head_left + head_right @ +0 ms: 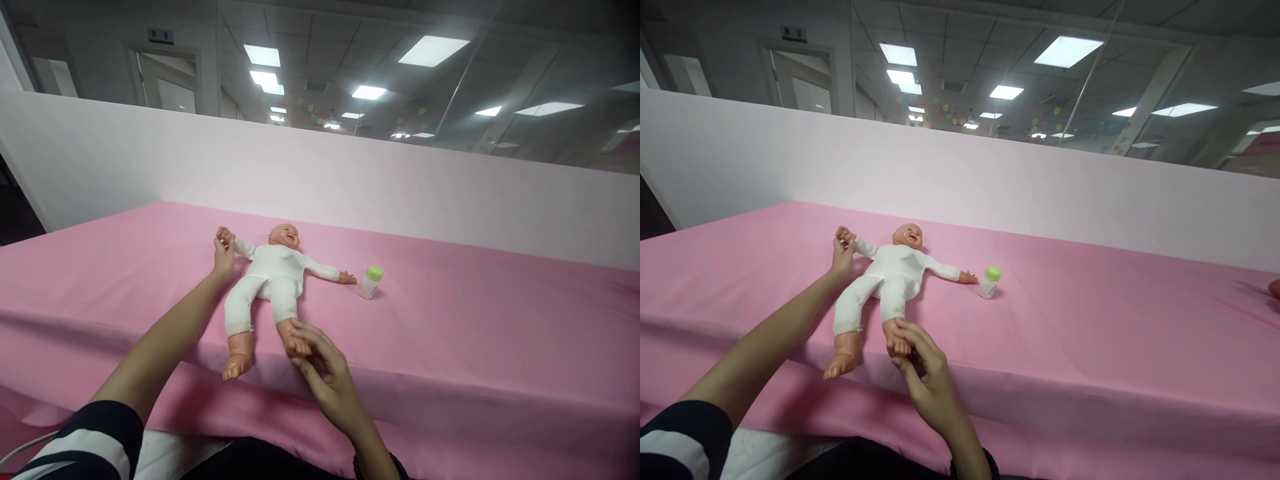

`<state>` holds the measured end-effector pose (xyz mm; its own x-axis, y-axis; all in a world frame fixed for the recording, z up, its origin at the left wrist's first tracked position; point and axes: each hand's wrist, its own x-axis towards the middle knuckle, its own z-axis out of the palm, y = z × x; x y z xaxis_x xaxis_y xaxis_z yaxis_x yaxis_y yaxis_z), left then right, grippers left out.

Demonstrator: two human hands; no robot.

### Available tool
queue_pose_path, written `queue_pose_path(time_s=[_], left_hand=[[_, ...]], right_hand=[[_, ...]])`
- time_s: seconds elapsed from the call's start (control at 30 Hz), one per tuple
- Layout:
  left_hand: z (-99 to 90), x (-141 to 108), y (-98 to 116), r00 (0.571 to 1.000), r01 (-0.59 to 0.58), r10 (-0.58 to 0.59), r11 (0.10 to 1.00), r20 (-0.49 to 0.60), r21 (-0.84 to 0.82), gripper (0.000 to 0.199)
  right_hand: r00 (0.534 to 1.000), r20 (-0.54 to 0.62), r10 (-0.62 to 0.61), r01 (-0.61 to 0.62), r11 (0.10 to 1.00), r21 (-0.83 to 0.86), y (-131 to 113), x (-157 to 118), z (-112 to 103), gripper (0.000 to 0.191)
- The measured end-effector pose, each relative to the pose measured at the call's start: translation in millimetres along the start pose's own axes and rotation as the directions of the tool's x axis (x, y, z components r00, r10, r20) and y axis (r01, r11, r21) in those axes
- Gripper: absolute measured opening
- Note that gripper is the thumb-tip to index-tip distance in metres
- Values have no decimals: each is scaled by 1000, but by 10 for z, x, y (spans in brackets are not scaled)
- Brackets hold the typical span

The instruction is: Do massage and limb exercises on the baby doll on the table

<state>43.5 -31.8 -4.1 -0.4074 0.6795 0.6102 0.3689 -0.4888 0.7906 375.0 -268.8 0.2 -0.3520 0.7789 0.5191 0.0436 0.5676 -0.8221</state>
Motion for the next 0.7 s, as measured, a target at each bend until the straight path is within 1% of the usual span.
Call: queue_pose_path(time_s=[0.03, 0.07, 0.1, 0.13, 0.17, 0.23, 0.27, 0.3, 0.33, 0.37, 0.43, 0.47, 0.53, 0.6, 0.7], left_hand=[[14, -47, 74, 999, -35, 35, 999, 19, 15, 40], [28, -93, 149, 994, -93, 90, 995, 68, 41, 41], [39, -134, 223, 977, -170, 158, 983, 146, 73, 40], [46, -167, 290, 945, -254, 225, 962, 239, 102, 40], [50, -192, 347, 903, -334, 279, 934, 327, 126, 39], [46, -215, 426, 817, -459, 349, 876, 459, 151, 39], [42, -216, 447, 782, -501, 369, 851, 502, 156, 39], [37, -213, 457, 757, -533, 382, 831, 531, 162, 39], [32, -209, 459, 739, -554, 389, 815, 550, 168, 38], [29, -206, 455, 732, -565, 393, 807, 556, 174, 38], [29, -208, 438, 744, -557, 389, 810, 543, 183, 38], [32, -214, 428, 763, -536, 378, 823, 524, 187, 39], [41, -226, 408, 824, -463, 337, 863, 455, 199, 40], [51, -228, 385, 883, -378, 291, 906, 367, 192, 41], [57, -195, 329, 950, -253, 223, 960, 219, 119, 40]], right_hand=[[999, -39, -12, 12, 1000, 15, -25, 94, 8, 35], [997, -71, -13, 16, 999, 39, -48, 201, 20, 35], [995, -97, -5, 12, 998, 68, -66, 318, 39, 36], [993, -115, 9, 3, 995, 100, -74, 439, 63, 37], [992, -122, 25, -8, 991, 132, -71, 559, 92, 38], [992, -116, 53, -32, 984, 177, -33, 781, 162, 39], [992, -110, 59, -38, 982, 185, -2, 874, 200, 40], [992, -108, 62, -41, 982, 185, 32, 951, 236, 40], [992, -108, 61, -41, 983, 182, 63, 1009, 269, 41], [992, -111, 57, -37, 983, 177, 89, 1047, 297, 41], [991, -124, 50, -28, 984, 176, 108, 1062, 327, 42], [990, -130, 48, -24, 983, 179, 100, 1040, 327, 42], [989, -137, 45, -18, 981, 192, 52, 945, 296, 42], [989, -138, 46, -17, 978, 206, -18, 795, 231, 41], [991, -125, 51, -24, 977, 210, -106, 504, 102, 38]])
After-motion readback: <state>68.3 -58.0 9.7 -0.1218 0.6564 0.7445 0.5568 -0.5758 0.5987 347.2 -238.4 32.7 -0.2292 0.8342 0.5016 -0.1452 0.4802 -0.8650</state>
